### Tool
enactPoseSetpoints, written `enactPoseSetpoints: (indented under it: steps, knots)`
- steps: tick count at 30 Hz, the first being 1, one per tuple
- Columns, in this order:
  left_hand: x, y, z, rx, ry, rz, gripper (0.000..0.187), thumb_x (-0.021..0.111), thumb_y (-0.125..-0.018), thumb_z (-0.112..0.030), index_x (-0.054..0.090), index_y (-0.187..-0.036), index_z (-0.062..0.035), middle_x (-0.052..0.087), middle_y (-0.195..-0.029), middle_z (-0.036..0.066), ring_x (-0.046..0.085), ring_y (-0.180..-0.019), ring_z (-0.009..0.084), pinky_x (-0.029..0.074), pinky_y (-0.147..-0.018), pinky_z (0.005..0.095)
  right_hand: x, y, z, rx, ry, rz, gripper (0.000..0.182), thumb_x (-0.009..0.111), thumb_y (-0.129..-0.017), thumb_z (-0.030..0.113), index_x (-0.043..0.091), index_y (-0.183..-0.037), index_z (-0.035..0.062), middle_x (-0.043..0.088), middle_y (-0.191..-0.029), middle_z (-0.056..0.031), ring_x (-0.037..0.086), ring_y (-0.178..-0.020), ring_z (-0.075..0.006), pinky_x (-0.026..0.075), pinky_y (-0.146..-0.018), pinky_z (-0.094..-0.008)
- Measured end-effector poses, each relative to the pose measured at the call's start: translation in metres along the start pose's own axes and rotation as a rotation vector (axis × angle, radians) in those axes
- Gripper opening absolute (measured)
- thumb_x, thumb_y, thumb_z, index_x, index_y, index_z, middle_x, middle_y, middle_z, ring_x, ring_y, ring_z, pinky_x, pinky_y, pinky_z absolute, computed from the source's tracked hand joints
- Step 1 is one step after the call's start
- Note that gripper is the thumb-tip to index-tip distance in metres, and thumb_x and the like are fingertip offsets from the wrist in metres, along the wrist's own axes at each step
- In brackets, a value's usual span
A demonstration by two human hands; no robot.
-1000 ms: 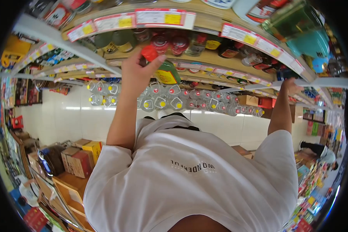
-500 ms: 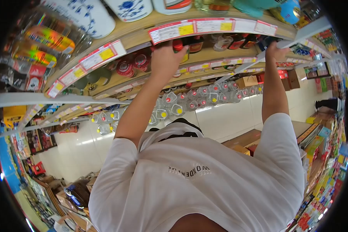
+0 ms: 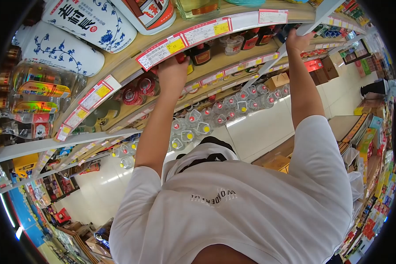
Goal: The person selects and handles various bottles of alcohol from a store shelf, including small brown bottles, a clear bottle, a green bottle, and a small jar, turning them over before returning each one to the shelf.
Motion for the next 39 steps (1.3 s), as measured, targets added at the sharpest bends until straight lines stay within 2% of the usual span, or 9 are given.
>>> enactPoseSetpoints:
  steps: [5, 8, 11, 14, 25, 28, 35, 38, 39]
  knots:
    - [0.001, 0.004, 0.002, 0.023, 0.046, -0.003, 0.05, 0.071, -0.079, -0.031, 0.054, -0.111, 0.003, 0.061, -0.102, 0.023, 0.058, -0.093, 0.041, 0.048, -0.081, 0.0475, 0.002, -0.002, 0.001, -0.022, 0.011, -0.014, 0.059, 0.067, -0.07, 0.028, 0.039, -0.113, -0.0004, 0.059, -0.104, -0.0279, 0.057, -0.097, -0.0471, 0.046, -0.084, -0.0515]
    - [-0.004, 0.008, -0.003, -0.071, 0.089, 0.037, 0.048, 0.07, -0.08, -0.027, 0.052, -0.113, 0.0034, 0.059, -0.104, 0.025, 0.057, -0.095, 0.0415, 0.048, -0.081, 0.0486, 0.0, -0.002, 0.002, 0.006, 0.009, -0.014, 0.058, 0.067, -0.07, 0.027, 0.04, -0.112, -0.0001, 0.06, -0.103, -0.027, 0.058, -0.097, -0.0465, 0.046, -0.084, -0.051]
    - [-0.006, 0.01, -0.005, -0.071, 0.105, 0.005, 0.046, 0.068, -0.082, -0.024, 0.051, -0.114, 0.0039, 0.059, -0.103, 0.026, 0.057, -0.094, 0.0421, 0.047, -0.081, 0.0495, 0.001, -0.001, 0.003, 0.002, 0.013, -0.026, 0.056, 0.067, -0.069, 0.027, 0.041, -0.111, 0.0008, 0.06, -0.102, -0.0254, 0.058, -0.096, -0.0456, 0.046, -0.084, -0.0507]
    - [-0.005, 0.01, -0.003, 0.003, 0.115, -0.051, 0.044, 0.066, -0.083, -0.024, 0.051, -0.113, 0.0042, 0.059, -0.103, 0.026, 0.057, -0.093, 0.0422, 0.047, -0.08, 0.0497, 0.0, -0.001, 0.003, -0.029, 0.023, -0.043, 0.053, 0.067, -0.069, 0.027, 0.042, -0.109, 0.0017, 0.061, -0.101, -0.0238, 0.059, -0.095, -0.0445, 0.046, -0.083, -0.0505]
    - [-0.001, 0.013, -0.001, 0.018, 0.126, -0.129, 0.045, 0.068, -0.082, -0.029, 0.053, -0.11, 0.0043, 0.06, -0.098, 0.025, 0.06, -0.087, 0.0417, 0.05, -0.073, 0.049, 0.003, -0.003, 0.002, -0.104, 0.004, -0.077, 0.049, 0.066, -0.069, 0.024, 0.041, -0.106, 0.0021, 0.061, -0.098, -0.0209, 0.06, -0.093, -0.0427, 0.047, -0.081, -0.05]
    - [0.0, 0.013, 0.001, 0.008, 0.123, -0.126, 0.047, 0.068, -0.082, -0.03, 0.053, -0.11, 0.0048, 0.06, -0.098, 0.025, 0.059, -0.087, 0.0419, 0.051, -0.073, 0.0487, 0.005, -0.005, -0.004, -0.052, 0.041, -0.037, 0.059, 0.067, -0.071, 0.03, 0.039, -0.111, -0.0016, 0.061, -0.101, -0.0279, 0.059, -0.094, -0.0469, 0.047, -0.082, -0.0512]
    - [-0.007, 0.016, -0.003, -0.03, 0.137, -0.147, 0.054, 0.07, -0.081, -0.03, 0.048, -0.115, 0.0053, 0.058, -0.1, 0.027, 0.058, -0.092, 0.0428, 0.051, -0.074, 0.0493, 0.005, -0.005, -0.002, -0.061, 0.013, -0.037, 0.064, 0.067, -0.071, 0.03, 0.037, -0.118, -0.0017, 0.061, -0.102, -0.0277, 0.059, -0.096, -0.0461, 0.047, -0.083, -0.0504]
    - [-0.014, 0.019, -0.006, -0.012, 0.136, -0.16, 0.063, 0.075, -0.077, -0.022, 0.041, -0.122, 0.0064, 0.056, -0.1, 0.029, 0.057, -0.092, 0.0421, 0.049, -0.074, 0.0484, 0.007, -0.007, -0.005, -0.073, 0.013, -0.042, 0.066, 0.067, -0.071, 0.03, 0.037, -0.12, -0.0019, 0.061, -0.103, -0.0273, 0.059, -0.097, -0.0456, 0.048, -0.083, -0.0502]
    - [-0.019, 0.019, -0.008, -0.093, 0.243, -0.061, 0.06, 0.073, -0.078, -0.021, 0.042, -0.122, 0.0054, 0.054, -0.104, 0.028, 0.059, -0.088, 0.0403, 0.05, -0.073, 0.0476, 0.006, -0.006, -0.003, -0.078, 0.023, -0.052, 0.066, 0.067, -0.07, 0.029, 0.038, -0.121, -0.0019, 0.061, -0.103, -0.0271, 0.059, -0.097, -0.0454, 0.047, -0.083, -0.0502]
Point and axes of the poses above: each hand's wrist, its own y-axis away from the middle knuckle, its own x-axis out of the palm, z = x × y, the point moved 4 cm from there along -y, towards the middle knuckle
